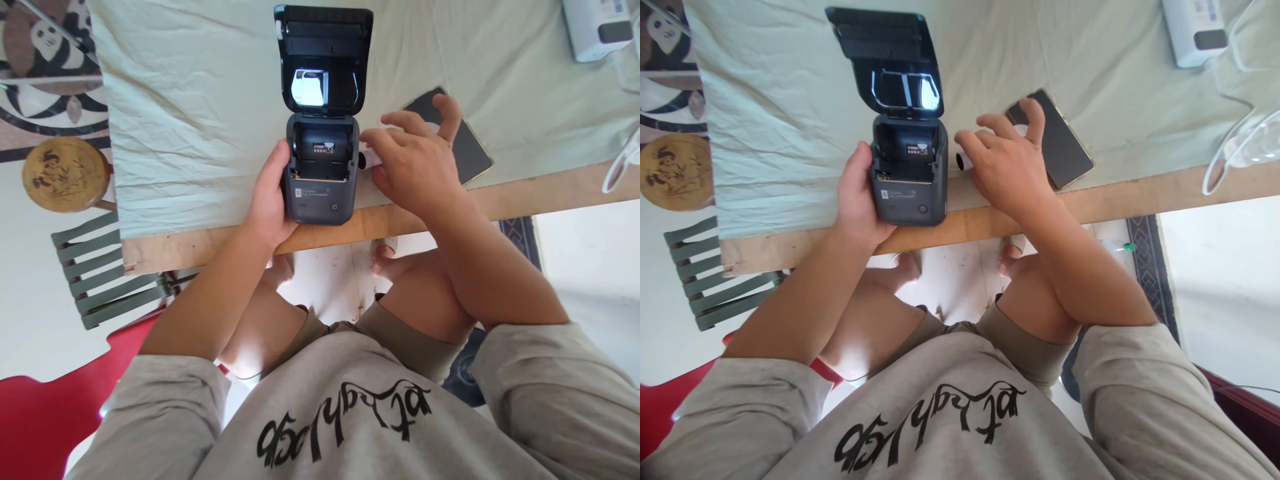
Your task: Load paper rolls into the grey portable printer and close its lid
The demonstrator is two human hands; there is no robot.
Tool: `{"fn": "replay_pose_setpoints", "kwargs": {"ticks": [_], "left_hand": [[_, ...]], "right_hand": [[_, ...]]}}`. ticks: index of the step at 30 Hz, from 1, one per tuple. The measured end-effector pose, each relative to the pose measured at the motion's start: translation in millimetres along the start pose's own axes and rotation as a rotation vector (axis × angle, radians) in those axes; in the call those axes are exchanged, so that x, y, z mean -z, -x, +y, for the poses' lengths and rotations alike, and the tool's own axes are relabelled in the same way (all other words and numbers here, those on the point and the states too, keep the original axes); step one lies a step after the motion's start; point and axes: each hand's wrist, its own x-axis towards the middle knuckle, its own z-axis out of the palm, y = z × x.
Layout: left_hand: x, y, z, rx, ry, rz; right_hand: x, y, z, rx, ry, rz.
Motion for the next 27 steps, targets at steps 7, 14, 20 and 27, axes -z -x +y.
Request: {"fn": "replay_pose_setpoints", "kwargs": {"ticks": [7, 14, 20, 27], "left_hand": [[0.9, 0.9, -1.3, -0.015, -0.065, 0.049], [-6.3, 1.7, -3.2, -0.117, -0.152, 0.073], [-11.9, 4.4, -2.5, -0.183, -0.219, 0.032], [-9.7, 5.7, -4.9, -0.199, -0.278, 0.033]], "right_hand": [[29.1, 11.6, -9.2, -0.045, -0.302, 0.466], [21.8, 12.3, -20.1, -0.169, -0.746, 0.386], [13.3, 12.3, -32.1, 0.164, -0.332, 0.300], [-0.8, 6.0, -26.1, 0.081, -0.274, 0.168]]}}
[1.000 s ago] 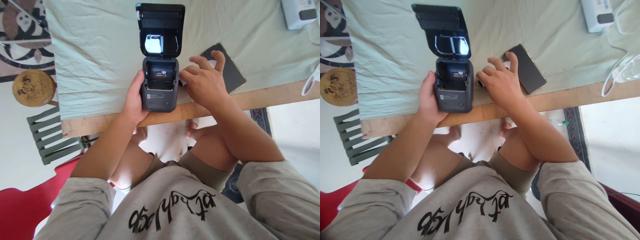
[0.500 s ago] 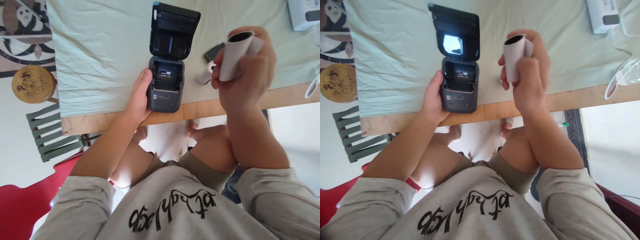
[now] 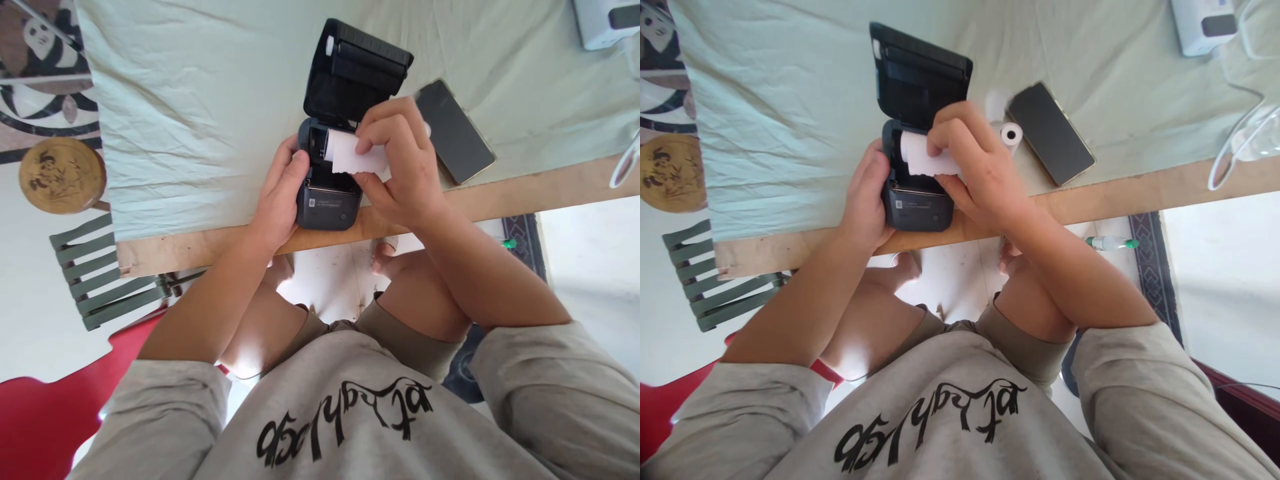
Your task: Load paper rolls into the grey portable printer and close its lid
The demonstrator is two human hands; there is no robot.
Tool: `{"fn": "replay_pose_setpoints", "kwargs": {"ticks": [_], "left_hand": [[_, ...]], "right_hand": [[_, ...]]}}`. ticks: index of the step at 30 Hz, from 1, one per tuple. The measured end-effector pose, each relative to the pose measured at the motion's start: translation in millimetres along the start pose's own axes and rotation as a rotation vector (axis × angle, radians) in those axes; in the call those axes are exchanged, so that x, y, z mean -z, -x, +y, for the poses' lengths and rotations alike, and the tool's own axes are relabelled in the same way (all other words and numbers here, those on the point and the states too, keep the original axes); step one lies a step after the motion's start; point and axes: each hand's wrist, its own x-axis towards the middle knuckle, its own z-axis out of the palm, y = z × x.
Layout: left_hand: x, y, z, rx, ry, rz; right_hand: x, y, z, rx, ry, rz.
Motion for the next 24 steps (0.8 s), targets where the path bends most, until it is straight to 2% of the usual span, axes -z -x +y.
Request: {"fn": "replay_pose_setpoints", "kwargs": {"ticks": [5, 9, 14, 21, 24], "left_hand": [[-0.7, 1.4, 0.5, -0.028, -0.047, 0.001], [1.7, 0.3, -0.9, -0.015, -0.049, 0.004], [7.5, -2.4, -4.4, -0.045, -0.061, -0.058], [0.5, 1.5, 0.6, -0.008, -0.070, -0.016], [-1.2, 1.8, 0.2, -0.023, -0.063, 0.002]], "right_hand": [[-5.5, -0.1, -2.4, 0.002, -0.002, -0.021], [-7.9, 1.7, -5.6, 0.012, 0.006, 0.026], [-9.8, 1.1, -2.1, 0.024, 0.035, -0.023], [-2.4, -3.0, -3.0, 0.021, 0.128, -0.052], [-2.7, -2.1, -5.1, 0.060, 0.121, 0.003]]}}
